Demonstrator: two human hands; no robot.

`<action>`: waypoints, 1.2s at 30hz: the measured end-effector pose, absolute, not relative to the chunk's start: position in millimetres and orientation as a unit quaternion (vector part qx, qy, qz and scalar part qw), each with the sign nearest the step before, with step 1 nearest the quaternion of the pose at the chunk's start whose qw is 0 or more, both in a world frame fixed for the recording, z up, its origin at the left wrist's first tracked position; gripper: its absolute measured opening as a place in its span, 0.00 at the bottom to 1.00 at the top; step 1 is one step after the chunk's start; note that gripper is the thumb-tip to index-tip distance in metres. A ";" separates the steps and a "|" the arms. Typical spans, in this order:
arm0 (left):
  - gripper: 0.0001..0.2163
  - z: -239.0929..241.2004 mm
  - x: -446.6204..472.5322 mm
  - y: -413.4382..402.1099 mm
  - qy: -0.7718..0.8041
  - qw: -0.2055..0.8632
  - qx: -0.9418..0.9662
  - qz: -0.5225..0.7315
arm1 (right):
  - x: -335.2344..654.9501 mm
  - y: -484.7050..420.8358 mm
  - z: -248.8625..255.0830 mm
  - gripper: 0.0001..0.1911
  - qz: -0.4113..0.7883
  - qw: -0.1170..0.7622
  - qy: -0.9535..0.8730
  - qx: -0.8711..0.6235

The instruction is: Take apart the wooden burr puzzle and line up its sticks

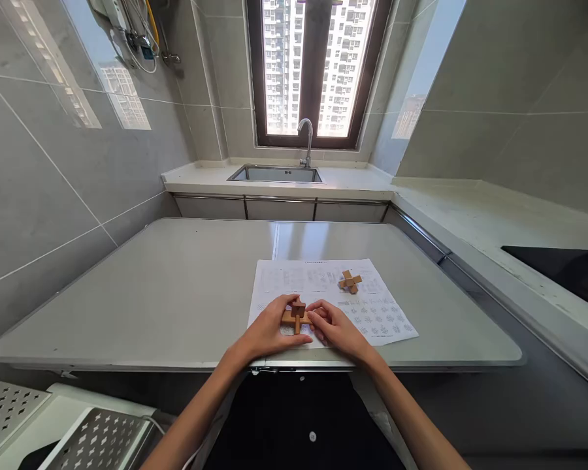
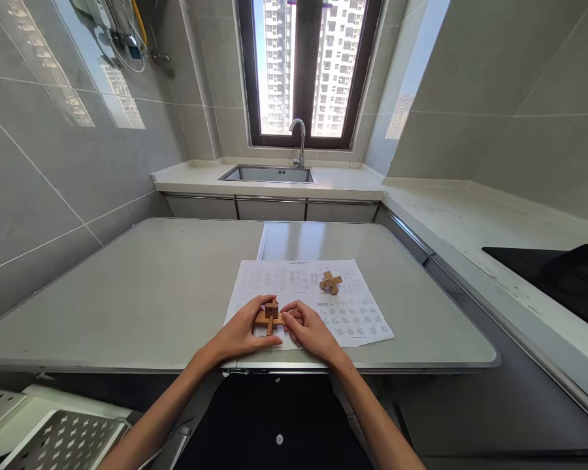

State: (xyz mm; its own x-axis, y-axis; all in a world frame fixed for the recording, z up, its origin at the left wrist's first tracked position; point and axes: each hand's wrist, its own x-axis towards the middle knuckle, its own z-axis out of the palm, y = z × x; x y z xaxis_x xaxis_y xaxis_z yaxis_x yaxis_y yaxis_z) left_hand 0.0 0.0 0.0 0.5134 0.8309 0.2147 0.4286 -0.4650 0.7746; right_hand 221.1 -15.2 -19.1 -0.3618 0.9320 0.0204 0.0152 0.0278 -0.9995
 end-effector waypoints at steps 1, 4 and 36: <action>0.40 -1.4 0.7 -0.7 0.394 0.333 0.804 0.297 | 221.1 -15.2 -20.5 0.22 0.572 0.400 -0.593 -0.402; 0.40 -5.4 2.0 -1.6 0.397 0.328 0.805 0.295 | 221.9 -14.9 -24.0 0.23 0.571 0.398 -0.590 -0.409; 0.31 5.9 9.3 7.3 0.363 0.358 0.812 0.285 | 221.7 -20.8 -36.3 0.25 0.516 0.424 -0.608 -0.429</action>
